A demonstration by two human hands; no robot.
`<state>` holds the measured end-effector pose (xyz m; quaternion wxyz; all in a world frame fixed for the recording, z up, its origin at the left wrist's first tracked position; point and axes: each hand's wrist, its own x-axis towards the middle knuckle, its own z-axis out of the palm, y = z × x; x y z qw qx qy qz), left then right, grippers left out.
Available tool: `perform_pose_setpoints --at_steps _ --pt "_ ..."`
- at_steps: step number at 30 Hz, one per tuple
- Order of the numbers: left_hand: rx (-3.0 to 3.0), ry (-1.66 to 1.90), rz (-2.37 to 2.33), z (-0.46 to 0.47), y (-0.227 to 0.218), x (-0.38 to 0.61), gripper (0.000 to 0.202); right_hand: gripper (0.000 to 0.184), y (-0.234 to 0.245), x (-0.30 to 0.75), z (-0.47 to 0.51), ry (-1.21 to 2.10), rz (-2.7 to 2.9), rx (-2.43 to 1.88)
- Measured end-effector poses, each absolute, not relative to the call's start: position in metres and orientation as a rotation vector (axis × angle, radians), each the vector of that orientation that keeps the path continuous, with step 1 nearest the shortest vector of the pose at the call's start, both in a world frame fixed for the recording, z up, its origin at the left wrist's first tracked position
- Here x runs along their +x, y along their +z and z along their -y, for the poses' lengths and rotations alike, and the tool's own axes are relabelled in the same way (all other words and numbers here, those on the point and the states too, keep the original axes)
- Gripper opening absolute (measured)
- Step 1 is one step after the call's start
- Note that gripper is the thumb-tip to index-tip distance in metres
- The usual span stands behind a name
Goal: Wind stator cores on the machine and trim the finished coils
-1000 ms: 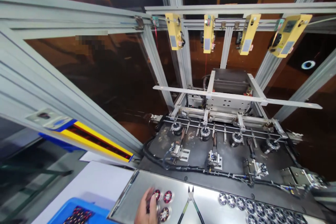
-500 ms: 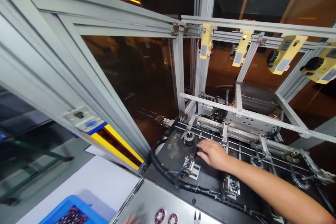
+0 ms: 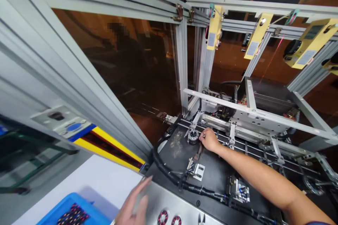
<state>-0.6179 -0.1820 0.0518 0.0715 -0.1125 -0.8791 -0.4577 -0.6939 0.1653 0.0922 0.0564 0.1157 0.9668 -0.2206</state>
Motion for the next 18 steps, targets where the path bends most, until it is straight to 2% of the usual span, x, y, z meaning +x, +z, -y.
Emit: perform_pose_setpoints --at_steps 6,11,18 --pt "-1.325 -0.661 2.588 0.076 0.087 -0.715 0.045 0.032 0.090 -0.741 -0.173 -0.911 -2.593 0.807" --pt "-1.479 -0.516 2.587 0.033 0.077 -0.733 0.054 0.033 0.097 -0.742 -0.176 -1.084 -2.550 0.984" --pt "-1.488 -0.398 2.611 0.025 0.070 -0.739 0.053 0.031 0.091 -0.734 -0.162 -1.262 -2.462 0.831"
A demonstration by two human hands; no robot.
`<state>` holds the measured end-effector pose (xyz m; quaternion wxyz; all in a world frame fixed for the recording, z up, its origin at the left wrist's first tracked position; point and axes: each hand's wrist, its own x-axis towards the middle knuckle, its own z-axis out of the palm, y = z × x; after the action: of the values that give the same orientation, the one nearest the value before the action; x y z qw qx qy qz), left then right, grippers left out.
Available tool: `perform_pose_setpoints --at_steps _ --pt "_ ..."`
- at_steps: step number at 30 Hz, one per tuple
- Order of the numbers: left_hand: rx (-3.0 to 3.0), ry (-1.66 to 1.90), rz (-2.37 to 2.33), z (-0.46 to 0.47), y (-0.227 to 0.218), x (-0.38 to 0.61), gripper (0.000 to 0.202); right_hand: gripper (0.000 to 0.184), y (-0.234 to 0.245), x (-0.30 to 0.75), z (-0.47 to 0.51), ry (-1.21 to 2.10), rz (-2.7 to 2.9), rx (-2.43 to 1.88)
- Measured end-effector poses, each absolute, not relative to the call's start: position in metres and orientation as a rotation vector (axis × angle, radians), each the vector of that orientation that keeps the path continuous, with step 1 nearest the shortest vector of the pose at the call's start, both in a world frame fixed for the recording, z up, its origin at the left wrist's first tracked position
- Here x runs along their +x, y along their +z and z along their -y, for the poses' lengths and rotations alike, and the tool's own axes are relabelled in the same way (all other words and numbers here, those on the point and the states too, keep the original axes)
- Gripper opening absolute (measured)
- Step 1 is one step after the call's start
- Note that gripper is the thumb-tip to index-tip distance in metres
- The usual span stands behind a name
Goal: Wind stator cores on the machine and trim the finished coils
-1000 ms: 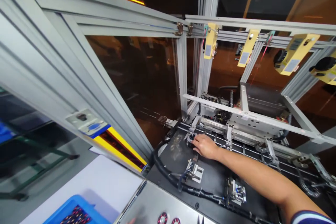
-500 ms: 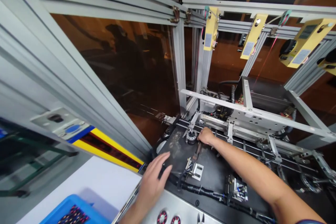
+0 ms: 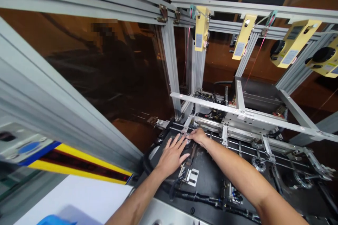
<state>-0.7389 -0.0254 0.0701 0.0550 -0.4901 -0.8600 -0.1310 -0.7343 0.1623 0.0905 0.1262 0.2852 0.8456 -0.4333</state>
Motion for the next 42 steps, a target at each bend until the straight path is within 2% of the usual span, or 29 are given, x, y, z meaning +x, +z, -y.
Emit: perform_pose_setpoints --at_steps 4,8,13,15,19,23,26,29,34,39,42 --pt "-1.489 -0.354 2.633 0.024 0.070 -0.738 0.052 0.030 0.095 -0.740 -0.158 -1.259 -2.507 0.772" --pt "-1.500 -0.297 2.664 0.023 0.074 -0.736 0.054 0.026 0.129 -0.719 -0.147 -1.262 -2.684 0.602" --pt "-1.534 -0.271 2.704 0.026 0.075 -0.738 0.063 0.016 0.187 -0.617 -0.175 -1.275 -2.907 0.042" --pt "-1.562 -0.277 2.719 0.028 0.074 -0.741 0.065 0.010 0.196 -0.571 -0.206 -1.185 -2.973 -0.007" --pt "-1.612 -0.291 2.726 0.028 0.081 -0.750 0.065 0.009 0.173 -0.523 -0.261 -0.880 -3.079 0.101" --pt "-1.557 -0.317 2.702 0.033 0.109 -0.746 0.058 0.021 0.134 -0.533 -0.265 -0.673 -3.072 -0.071" --pt "-1.438 -0.460 2.609 0.044 0.136 -0.722 0.057 0.005 0.120 -0.548 -0.255 -0.588 -3.074 -0.140" --pt "-1.428 -0.654 2.444 0.056 0.155 -0.687 0.050 0.010 0.115 -0.553 -0.251 -0.559 -3.069 -0.147" --pt "-1.531 -0.764 2.329 0.046 0.158 -0.636 0.044 0.009 0.111 -0.546 -0.250 -0.607 -3.041 0.031" --pt "-1.667 -0.862 2.339 0.007 0.132 -0.606 0.039 0.027 0.100 -0.555 -0.249 -0.727 -2.915 0.665" --pt "-1.696 -0.868 2.391 -0.015 0.109 -0.601 0.039 0.031 0.090 -0.575 -0.253 -0.867 -2.704 0.946"
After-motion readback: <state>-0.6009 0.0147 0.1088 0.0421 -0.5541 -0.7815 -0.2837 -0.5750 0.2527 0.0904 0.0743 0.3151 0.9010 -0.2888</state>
